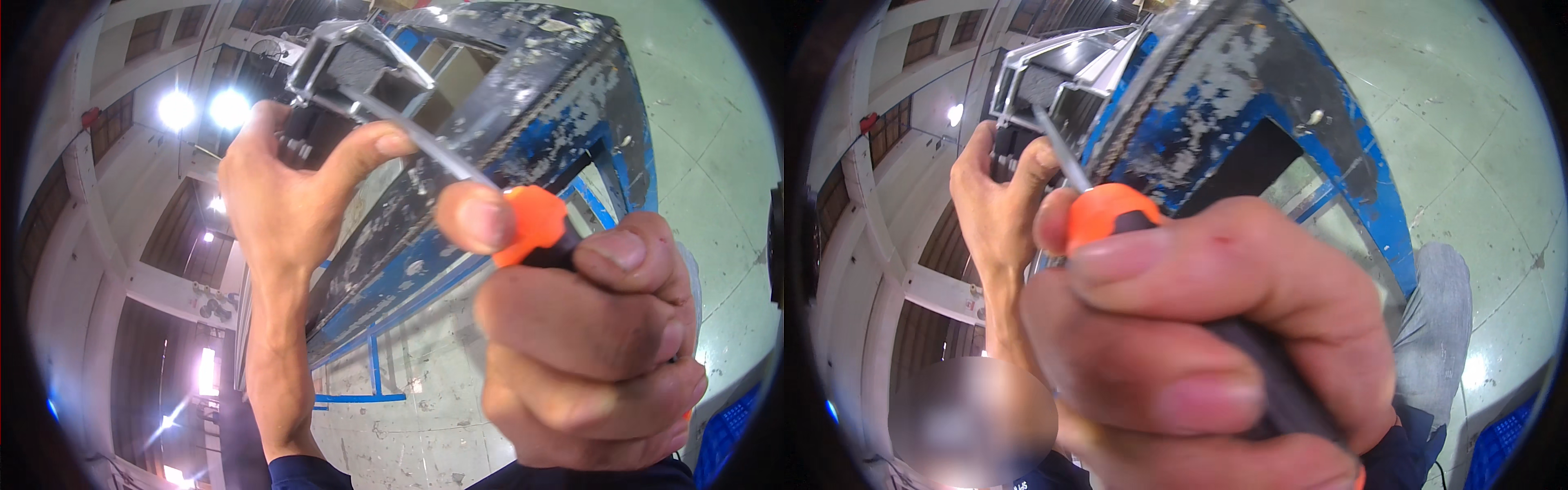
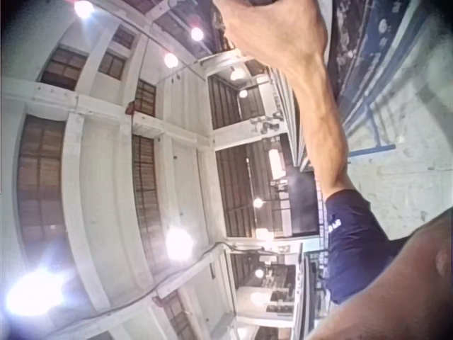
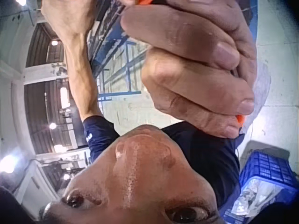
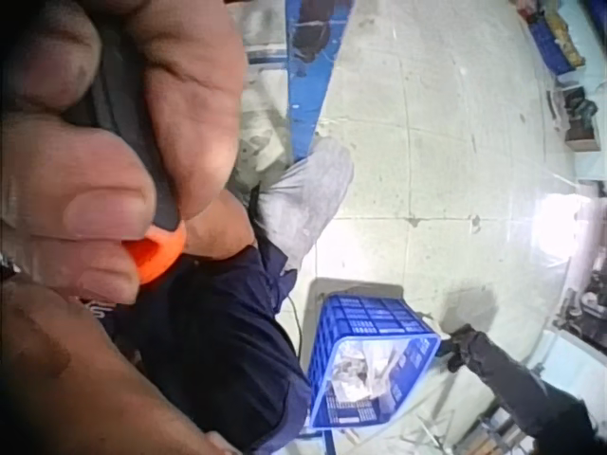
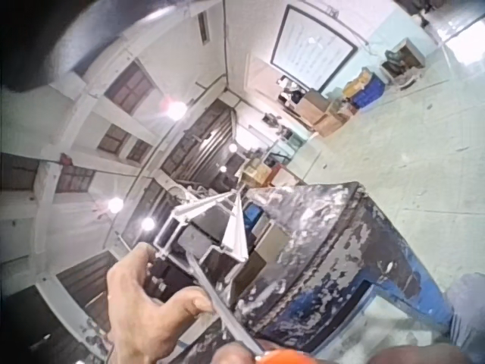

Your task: Assembling a window frame by securing corner brackets and profiles using a screwdriver.

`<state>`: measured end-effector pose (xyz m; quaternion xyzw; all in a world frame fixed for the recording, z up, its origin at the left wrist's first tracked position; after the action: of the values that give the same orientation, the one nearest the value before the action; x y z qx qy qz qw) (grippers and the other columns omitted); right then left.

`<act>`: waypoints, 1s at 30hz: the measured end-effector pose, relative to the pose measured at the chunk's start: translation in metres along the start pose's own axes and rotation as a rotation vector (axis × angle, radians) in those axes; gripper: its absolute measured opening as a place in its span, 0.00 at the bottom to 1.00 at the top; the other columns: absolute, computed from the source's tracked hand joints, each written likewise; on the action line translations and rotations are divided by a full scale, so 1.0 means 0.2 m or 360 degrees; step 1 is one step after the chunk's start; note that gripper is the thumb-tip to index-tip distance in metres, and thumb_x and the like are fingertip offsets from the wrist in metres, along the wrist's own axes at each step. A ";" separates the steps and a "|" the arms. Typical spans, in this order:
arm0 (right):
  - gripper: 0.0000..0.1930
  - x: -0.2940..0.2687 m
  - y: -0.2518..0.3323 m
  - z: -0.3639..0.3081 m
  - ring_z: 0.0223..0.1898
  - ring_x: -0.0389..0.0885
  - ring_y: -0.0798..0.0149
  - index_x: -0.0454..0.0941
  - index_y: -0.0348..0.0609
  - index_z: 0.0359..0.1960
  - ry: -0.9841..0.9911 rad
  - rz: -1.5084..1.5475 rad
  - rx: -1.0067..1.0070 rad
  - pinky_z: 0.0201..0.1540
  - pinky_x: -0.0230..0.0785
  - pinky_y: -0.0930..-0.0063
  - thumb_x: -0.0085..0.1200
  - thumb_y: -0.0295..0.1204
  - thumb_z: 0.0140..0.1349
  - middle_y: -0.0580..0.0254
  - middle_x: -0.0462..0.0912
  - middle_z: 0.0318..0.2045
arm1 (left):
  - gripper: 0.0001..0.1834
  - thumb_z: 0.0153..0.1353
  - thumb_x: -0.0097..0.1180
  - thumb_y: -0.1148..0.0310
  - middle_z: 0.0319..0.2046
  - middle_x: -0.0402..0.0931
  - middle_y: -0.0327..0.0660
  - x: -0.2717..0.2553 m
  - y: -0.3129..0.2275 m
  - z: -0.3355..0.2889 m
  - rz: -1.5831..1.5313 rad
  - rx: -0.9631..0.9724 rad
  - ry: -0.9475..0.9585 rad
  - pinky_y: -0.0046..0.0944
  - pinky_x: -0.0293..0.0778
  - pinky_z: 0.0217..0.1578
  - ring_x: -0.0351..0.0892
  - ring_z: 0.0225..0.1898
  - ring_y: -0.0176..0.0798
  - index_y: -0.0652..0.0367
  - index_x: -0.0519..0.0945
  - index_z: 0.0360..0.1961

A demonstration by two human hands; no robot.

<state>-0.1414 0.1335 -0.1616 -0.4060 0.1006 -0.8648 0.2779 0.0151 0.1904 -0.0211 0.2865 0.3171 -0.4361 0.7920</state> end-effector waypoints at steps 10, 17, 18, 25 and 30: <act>0.22 -0.02 0.02 0.06 0.14 0.74 0.72 0.50 0.37 0.67 0.0316 -0.0108 0.0077 0.14 0.75 0.76 0.37 0.27 0.75 0.63 0.73 0.22 | 0.37 0.44 0.81 0.45 0.23 0.82 0.42 0.01 0.04 0.00 0.0009 0.0068 -0.0082 0.34 0.75 0.30 0.78 0.25 0.32 0.69 0.78 0.37; 0.19 -0.01 -0.03 0.07 0.13 0.74 0.74 0.52 0.38 0.64 0.0191 -0.0153 -0.0059 0.12 0.70 0.78 0.37 0.28 0.75 0.65 0.73 0.22 | 0.40 0.43 0.80 0.42 0.28 0.80 0.45 0.01 0.02 0.00 0.0038 -0.0031 -0.0018 0.41 0.76 0.41 0.78 0.34 0.37 0.70 0.77 0.37; 0.19 -0.02 -0.03 0.07 0.12 0.73 0.74 0.53 0.37 0.65 0.0170 -0.0137 -0.0062 0.11 0.68 0.79 0.37 0.28 0.76 0.65 0.72 0.21 | 0.40 0.44 0.80 0.42 0.29 0.79 0.46 0.00 0.03 -0.01 0.0034 -0.0006 -0.0024 0.42 0.75 0.43 0.78 0.36 0.38 0.70 0.76 0.36; 0.15 0.02 -0.05 0.03 0.11 0.73 0.73 0.59 0.40 0.62 0.0154 -0.0167 -0.0096 0.11 0.70 0.79 0.34 0.30 0.78 0.65 0.74 0.24 | 0.48 0.34 0.82 0.35 0.30 0.83 0.50 0.05 0.03 0.02 -0.0159 -0.0037 -0.0057 0.44 0.78 0.40 0.81 0.33 0.41 0.70 0.76 0.36; 0.14 0.00 -0.07 0.05 0.10 0.72 0.72 0.64 0.41 0.60 0.0147 -0.0139 -0.0045 0.11 0.72 0.78 0.33 0.32 0.80 0.65 0.75 0.26 | 0.45 0.39 0.84 0.42 0.33 0.83 0.46 0.03 0.06 -0.01 -0.0307 -0.0053 -0.0034 0.42 0.78 0.42 0.81 0.38 0.39 0.72 0.77 0.43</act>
<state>-0.1391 0.1464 -0.1488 -0.3735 0.1078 -0.8924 0.2290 0.0283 0.1941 -0.0237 0.2366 0.3419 -0.5079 0.7544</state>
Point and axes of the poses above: each hand's wrist, its own z-axis towards the middle knuckle, its own x-axis out of the palm, y = z × x, the point moved 4 cm from there along z, towards the middle knuckle
